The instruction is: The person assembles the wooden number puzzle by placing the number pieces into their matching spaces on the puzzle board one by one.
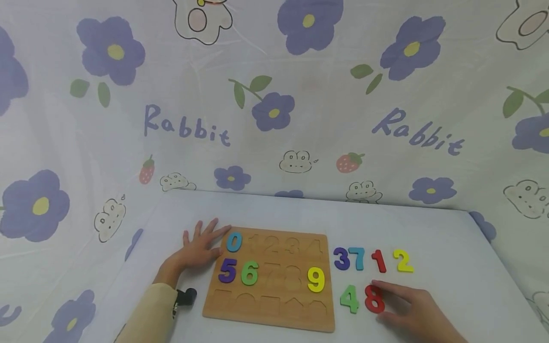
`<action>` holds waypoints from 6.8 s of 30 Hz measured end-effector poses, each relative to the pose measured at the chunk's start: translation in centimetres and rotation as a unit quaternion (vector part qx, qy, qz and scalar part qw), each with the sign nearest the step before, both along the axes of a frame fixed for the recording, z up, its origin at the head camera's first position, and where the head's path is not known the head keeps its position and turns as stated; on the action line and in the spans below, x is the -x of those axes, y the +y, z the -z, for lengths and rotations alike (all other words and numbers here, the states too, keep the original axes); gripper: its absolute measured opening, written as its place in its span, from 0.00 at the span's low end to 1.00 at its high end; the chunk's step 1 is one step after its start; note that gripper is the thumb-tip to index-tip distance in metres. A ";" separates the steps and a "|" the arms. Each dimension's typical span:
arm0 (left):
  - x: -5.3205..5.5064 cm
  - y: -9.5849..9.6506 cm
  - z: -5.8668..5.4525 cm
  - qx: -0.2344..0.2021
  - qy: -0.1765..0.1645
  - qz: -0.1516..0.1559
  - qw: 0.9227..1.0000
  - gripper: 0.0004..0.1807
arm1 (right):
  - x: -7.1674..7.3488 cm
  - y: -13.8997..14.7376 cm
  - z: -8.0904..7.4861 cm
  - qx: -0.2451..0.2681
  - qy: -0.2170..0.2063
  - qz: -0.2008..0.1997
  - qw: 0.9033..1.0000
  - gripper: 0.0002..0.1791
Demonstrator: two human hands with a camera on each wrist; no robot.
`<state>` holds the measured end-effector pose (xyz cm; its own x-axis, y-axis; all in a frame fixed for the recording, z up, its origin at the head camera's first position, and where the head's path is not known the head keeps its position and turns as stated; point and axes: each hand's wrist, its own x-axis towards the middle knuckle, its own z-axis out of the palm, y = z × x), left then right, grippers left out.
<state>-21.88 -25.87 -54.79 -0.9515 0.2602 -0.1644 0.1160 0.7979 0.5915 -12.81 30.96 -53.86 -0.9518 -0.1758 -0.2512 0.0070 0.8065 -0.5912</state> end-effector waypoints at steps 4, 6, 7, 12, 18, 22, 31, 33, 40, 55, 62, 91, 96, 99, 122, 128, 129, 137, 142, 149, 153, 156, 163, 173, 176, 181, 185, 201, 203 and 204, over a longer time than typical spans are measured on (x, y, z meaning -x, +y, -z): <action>-0.2 0.2 -0.5 0.005 -0.011 -0.003 1.000 0.36 | -0.1 -0.1 0.1 -0.004 0.007 -0.003 1.000 0.41; -0.1 0.2 -0.4 0.005 -0.010 -0.005 1.000 0.36 | -0.1 -0.2 0.1 -0.007 0.014 -0.006 1.000 0.39; -0.1 0.1 -0.3 0.006 -0.011 -0.005 1.000 0.37 | -0.2 -0.2 0.0 -0.008 0.017 -0.007 1.000 0.39; 0.1 0.0 0.2 0.003 -0.003 -0.005 1.000 0.36 | -0.3 -0.3 0.0 -0.008 0.021 -0.003 1.000 0.37; 0.2 0.1 0.5 0.009 -0.008 -0.008 1.000 0.36 | -0.3 -0.3 -0.3 -0.016 0.025 0.014 0.999 0.37; -0.1 0.2 0.1 0.008 -0.006 -0.004 1.000 0.36 | -0.6 -0.3 -1.1 -0.025 0.054 0.011 0.998 0.36; -0.1 0.3 -0.4 0.015 -0.013 -0.003 1.000 0.37 | -2.0 -1.9 -4.5 -0.024 0.126 0.029 0.991 0.40; 0.0 0.3 -0.4 0.023 -0.014 -0.001 1.000 0.37 | -2.4 -2.6 -5.4 -0.017 0.131 0.036 0.991 0.40; 0.0 0.3 -0.2 0.032 -0.014 -0.004 0.999 0.37 | -3.1 -5.1 -7.6 0.015 0.160 0.047 0.986 0.39; 0.1 0.2 -0.2 0.026 -0.017 -0.006 0.999 0.37 | -1.8 -8.9 -10.4 0.083 0.258 -0.003 0.963 0.35; 0.2 0.3 0.0 0.032 -0.015 -0.001 0.999 0.37 | -0.6 -10.9 -10.8 0.114 0.273 -0.039 0.954 0.35; -0.1 0.3 -0.4 0.033 -0.009 -0.004 0.999 0.36 | 2.2 -17.4 -4.3 0.135 0.130 -0.077 0.979 0.32; -0.1 0.3 -0.4 0.032 -0.009 -0.005 0.999 0.36 | 2.6 -17.8 -3.3 0.118 0.125 -0.087 0.981 0.32; -0.1 0.3 -0.4 0.031 -0.009 -0.004 0.999 0.36 | 2.8 -18.1 -2.8 0.109 0.119 -0.092 0.983 0.31; 0.0 0.2 -0.3 0.030 -0.010 -0.002 0.999 0.36 | 3.1 -19.3 -1.7 0.042 0.098 -0.120 0.987 0.32; -0.1 0.4 -0.4 0.032 -0.011 -0.003 0.999 0.37 | 2.6 -17.7 -4.3 0.080 0.118 -0.081 0.987 0.33; -0.1 0.5 -0.4 0.033 -0.012 -0.003 0.999 0.36 | 2.5 -17.1 -4.9 0.083 0.124 -0.077 0.986 0.33; -0.3 0.5 -0.7 0.030 -0.011 -0.001 1.000 0.37 | 1.6 -12.1 -8.0 0.077 0.201 -0.081 0.973 0.33; -0.2 0.3 -0.6 0.030 -0.009 -0.001 1.000 0.36 | 1.2 -10.0 -8.1 0.079 0.217 -0.080 0.970 0.33; -0.1 0.2 -0.4 0.026 -0.013 0.000 1.000 0.37 | 0.4 -8.1 -7.3 0.083 0.195 -0.068 0.975 0.35; -0.1 0.2 -0.4 0.024 -0.012 0.001 1.000 0.37 | -0.2 -7.1 -6.6 0.077 0.163 -0.050 0.982 0.35; 0.0 0.2 -0.4 0.023 -0.013 0.002 1.000 0.37 | -0.5 -6.4 -6.1 0.067 0.138 -0.042 0.987 0.35; 0.0 0.2 -0.5 0.022 -0.015 0.000 1.000 0.37 | -0.8 -5.3 -4.9 0.047 0.105 -0.041 0.993 0.36; -0.1 0.2 -0.6 0.028 -0.013 -0.002 1.000 0.37 | -0.9 -5.1 -2.9 0.045 0.032 -0.030 0.998 0.37; -0.1 0.2 -0.5 0.028 -0.013 -0.003 1.000 0.37 | -0.8 -5.3 -2.3 0.047 0.016 -0.018 0.999 0.37; -0.1 0.3 -0.5 0.029 -0.013 -0.004 0.999 0.37 | -0.6 -5.4 -1.1 0.057 0.017 -0.011 0.998 0.36; -0.1 0.3 -0.5 0.030 -0.012 -0.002 0.999 0.37 | -0.5 -5.6 -0.5 0.055 0.017 -0.007 0.998 0.36; 0.0 0.3 -0.5 0.026 -0.011 -0.006 1.000 0.37 | -0.7 -6.5 -0.2 0.024 0.030 -0.003 0.999 0.36; 0.0 0.3 -0.4 0.028 -0.010 -0.004 1.000 0.37 | -0.7 -6.5 -0.1 0.021 0.032 -0.001 0.999 0.36; 0.0 0.3 -0.4 0.028 -0.010 -0.004 1.000 0.37 | -0.7 -6.5 -0.1 0.022 0.033 0.001 0.999 0.36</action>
